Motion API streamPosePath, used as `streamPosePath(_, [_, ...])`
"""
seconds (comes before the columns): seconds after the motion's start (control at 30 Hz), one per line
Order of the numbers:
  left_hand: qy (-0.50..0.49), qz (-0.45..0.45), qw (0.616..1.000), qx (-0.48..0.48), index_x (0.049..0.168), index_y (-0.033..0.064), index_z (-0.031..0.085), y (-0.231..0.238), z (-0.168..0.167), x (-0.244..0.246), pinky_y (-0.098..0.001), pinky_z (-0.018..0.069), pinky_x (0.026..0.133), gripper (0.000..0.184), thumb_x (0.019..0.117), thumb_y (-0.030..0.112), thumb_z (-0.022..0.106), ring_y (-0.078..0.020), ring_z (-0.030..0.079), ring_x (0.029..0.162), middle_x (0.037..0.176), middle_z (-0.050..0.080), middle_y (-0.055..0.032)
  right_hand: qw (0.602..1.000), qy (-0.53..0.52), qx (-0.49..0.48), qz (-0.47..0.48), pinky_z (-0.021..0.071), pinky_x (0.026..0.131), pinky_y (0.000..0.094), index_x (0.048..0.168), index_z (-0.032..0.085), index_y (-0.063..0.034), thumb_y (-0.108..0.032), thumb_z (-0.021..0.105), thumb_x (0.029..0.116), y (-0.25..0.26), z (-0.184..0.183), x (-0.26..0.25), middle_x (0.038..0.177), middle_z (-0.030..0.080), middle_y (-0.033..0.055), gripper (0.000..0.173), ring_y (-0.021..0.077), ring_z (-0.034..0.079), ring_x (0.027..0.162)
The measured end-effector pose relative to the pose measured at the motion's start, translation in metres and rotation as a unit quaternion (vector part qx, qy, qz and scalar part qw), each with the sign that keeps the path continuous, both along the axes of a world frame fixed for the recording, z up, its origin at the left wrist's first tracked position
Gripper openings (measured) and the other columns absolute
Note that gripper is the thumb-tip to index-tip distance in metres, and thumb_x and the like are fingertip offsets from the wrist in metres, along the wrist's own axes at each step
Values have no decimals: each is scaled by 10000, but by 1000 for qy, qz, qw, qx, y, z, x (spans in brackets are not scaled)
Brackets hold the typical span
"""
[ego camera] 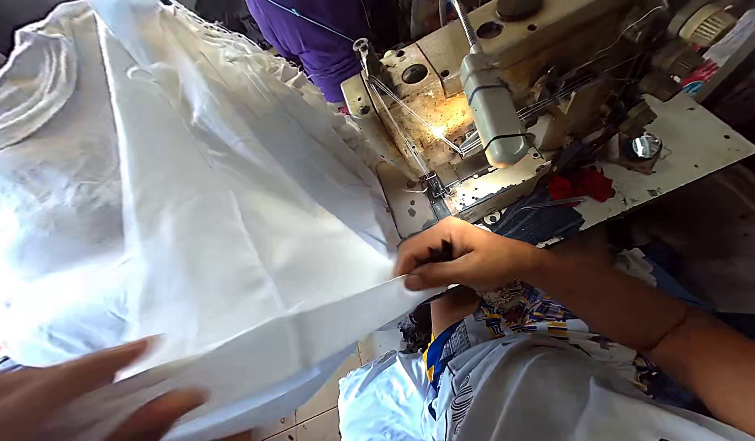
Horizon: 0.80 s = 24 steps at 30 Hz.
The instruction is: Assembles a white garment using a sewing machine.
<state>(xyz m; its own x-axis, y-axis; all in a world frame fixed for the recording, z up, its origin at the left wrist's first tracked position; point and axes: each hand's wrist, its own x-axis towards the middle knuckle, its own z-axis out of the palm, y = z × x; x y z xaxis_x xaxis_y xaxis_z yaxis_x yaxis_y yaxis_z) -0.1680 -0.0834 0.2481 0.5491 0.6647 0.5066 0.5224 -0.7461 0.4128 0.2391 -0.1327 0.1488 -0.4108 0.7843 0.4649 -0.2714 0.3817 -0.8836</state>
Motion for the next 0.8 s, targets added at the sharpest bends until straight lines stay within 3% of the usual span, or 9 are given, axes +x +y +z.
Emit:
streamPosePath(0.07, [75,-25,996,-28,1127,98,760,14,-26,33,-290,541,808,349,874,329,825,-121,647,907,994,699,-61,998,-52,-13,-28,465,594,179,969,685,46,-40,574,1019,-4,-28,17,760,632,22,149,16,559,657])
streamPosePath(0.17, [47,-13,997,-59,1030,125,788,21,-83,77,-211,518,743,239,903,327,767,-35,621,821,895,688,-1,993,-82,-56,-61,429,566,175,995,696,22,-82,578,1030,-12,-63,34,750,622,4,161,8,524,625])
streamPosePath(0.33, [18,-21,994,-106,996,132,780,17,-134,99,-210,567,819,196,924,305,724,-17,680,911,955,737,36,989,-61,-109,-74,376,513,160,1031,701,-6,-113,595,1031,-28,-92,46,729,596,-32,150,-12,473,575])
streamPosePath(0.53, [42,-108,962,-247,990,188,775,1,-176,104,-266,620,821,138,931,308,742,-26,713,909,970,758,84,978,-152,-123,-72,442,582,197,989,724,-8,-133,610,1013,-65,-133,68,769,639,1,171,14,532,643])
streamPosePath(0.6, [20,-126,956,-264,992,194,776,-4,-183,112,-259,621,814,117,928,288,749,-34,715,898,962,757,86,975,-142,-158,-72,424,553,179,998,717,-24,-155,643,1000,-78,-136,81,765,624,-21,151,0,516,625])
streamPosePath(0.67, [-30,-124,964,-232,1004,170,776,-4,-177,123,-277,621,829,120,926,255,745,-59,719,909,975,758,57,973,-141,-164,-82,442,590,166,1035,703,-30,-189,673,991,-85,-123,87,810,630,-26,167,-4,533,670])
streamPosePath(0.77, [-77,-100,980,-155,997,144,770,6,-157,138,-280,580,822,155,941,283,730,-76,676,921,973,722,27,966,-146,-131,-170,476,659,188,1013,692,-34,-221,624,1028,-75,-100,75,836,632,-19,200,11,560,729])
streamPosePath(0.8, [-74,-95,982,-143,988,139,761,11,-148,142,-298,560,864,172,955,300,712,-99,657,982,1025,704,11,960,-138,-126,-207,498,683,205,1008,701,-39,-218,622,1027,-68,-95,70,862,650,-12,197,23,583,754])
